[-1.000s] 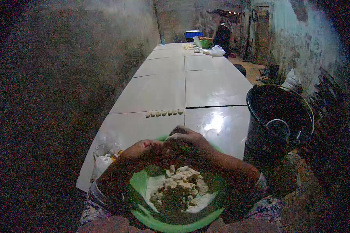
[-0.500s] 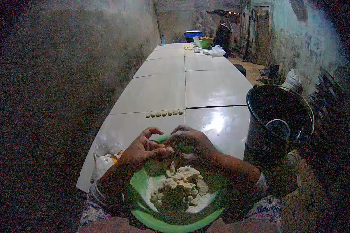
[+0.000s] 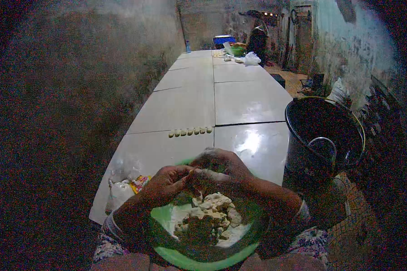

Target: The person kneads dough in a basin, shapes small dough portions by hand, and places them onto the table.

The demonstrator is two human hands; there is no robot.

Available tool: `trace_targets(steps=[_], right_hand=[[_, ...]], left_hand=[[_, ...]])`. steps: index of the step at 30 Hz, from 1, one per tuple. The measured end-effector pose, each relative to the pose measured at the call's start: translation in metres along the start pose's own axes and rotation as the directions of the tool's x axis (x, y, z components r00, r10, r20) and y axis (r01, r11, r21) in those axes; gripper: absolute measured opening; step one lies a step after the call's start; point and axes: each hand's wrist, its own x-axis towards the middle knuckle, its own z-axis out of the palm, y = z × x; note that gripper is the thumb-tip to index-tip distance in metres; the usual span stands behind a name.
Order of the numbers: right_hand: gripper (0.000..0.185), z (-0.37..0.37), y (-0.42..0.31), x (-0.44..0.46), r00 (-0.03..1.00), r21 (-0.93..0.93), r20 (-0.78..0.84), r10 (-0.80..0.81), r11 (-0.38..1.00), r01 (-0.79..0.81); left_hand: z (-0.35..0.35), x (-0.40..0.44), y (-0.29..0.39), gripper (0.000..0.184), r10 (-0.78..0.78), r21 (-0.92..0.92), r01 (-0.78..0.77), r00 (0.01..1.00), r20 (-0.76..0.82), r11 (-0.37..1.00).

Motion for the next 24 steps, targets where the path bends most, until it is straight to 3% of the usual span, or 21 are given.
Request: trace_targets(steps=[2,4,5,8,9,10,12,13,14,16,18,20,22,24], right_hand=[[0.019,0.005,-0.002,0.001,0.994,0.09,-0.071,0.082,0.993,-0.075],[0.022,0.004,-0.001,0.001,0.998,-0.155,-0.057,-0.011,0.988,0.002],[0.02,0.004,0.001,0.001,0.997,-0.387,-0.012,-0.071,0.92,0.061],[0.017,0.003,0.007,0.0,0.995,-0.422,-0.017,-0.1,0.903,0.083],[0.013,0.0,0.011,0.002,0.98,-0.524,0.012,-0.197,0.834,0.174],[0.013,-0.002,0.013,0.002,0.98,-0.525,0.011,-0.197,0.834,0.173],[0.013,-0.005,0.013,0.002,0.982,-0.459,0.044,-0.183,0.869,0.183],[0.013,-0.005,0.013,0.002,0.982,-0.46,0.044,-0.184,0.869,0.183],[0.013,-0.004,0.013,0.002,0.984,-0.424,0.066,-0.166,0.888,0.178],[0.013,-0.003,0.011,0.001,0.985,-0.387,0.088,-0.148,0.906,0.171],[0.015,0.0,0.007,-0.001,0.998,-0.173,0.054,0.037,0.985,-0.027],[0.015,-0.002,0.006,-0.001,0.995,-0.109,0.066,0.069,0.992,-0.061],[0.015,-0.003,0.001,0.002,0.992,-0.047,0.082,0.098,0.994,-0.094],[0.016,-0.004,-0.004,0.003,0.967,-0.018,0.06,0.246,0.969,-0.245]], left_hand=[[-0.001,-0.001,0.004,0.029,0.014,0.057,-0.014,1.0,0.002,0.998],[-0.001,-0.001,0.004,0.029,0.028,0.115,-0.028,1.0,0.004,0.993],[0.0,-0.001,0.004,0.031,0.004,0.147,-0.005,1.0,0.004,0.989],[-0.002,0.003,-0.006,0.033,0.02,0.252,-0.023,1.0,0.016,0.967],[-0.001,0.004,-0.007,0.035,0.058,0.322,-0.065,0.998,0.032,0.944],[0.001,0.003,-0.007,0.035,0.058,0.322,-0.066,0.998,0.033,0.945],[0.005,0.0,-0.003,0.036,-0.038,0.088,0.032,0.997,0.072,0.996],[0.002,0.002,-0.009,0.036,0.056,0.209,-0.078,0.993,0.107,0.975],[0.002,0.002,-0.008,0.036,0.056,0.209,-0.078,0.993,0.107,0.975],[0.004,0.0,-0.002,0.039,0.025,0.273,-0.058,0.992,0.122,0.96],[0.002,-0.001,-0.001,0.042,-0.035,0.274,-0.001,0.992,0.125,0.962],[-0.003,0.001,-0.007,0.035,-0.147,0.301,0.086,0.972,0.185,0.95],[-0.002,-0.001,-0.005,0.035,-0.138,0.289,0.079,0.973,0.188,0.954],[0.0,-0.002,-0.011,0.044,0.065,0.203,-0.095,0.986,0.152,0.975]])
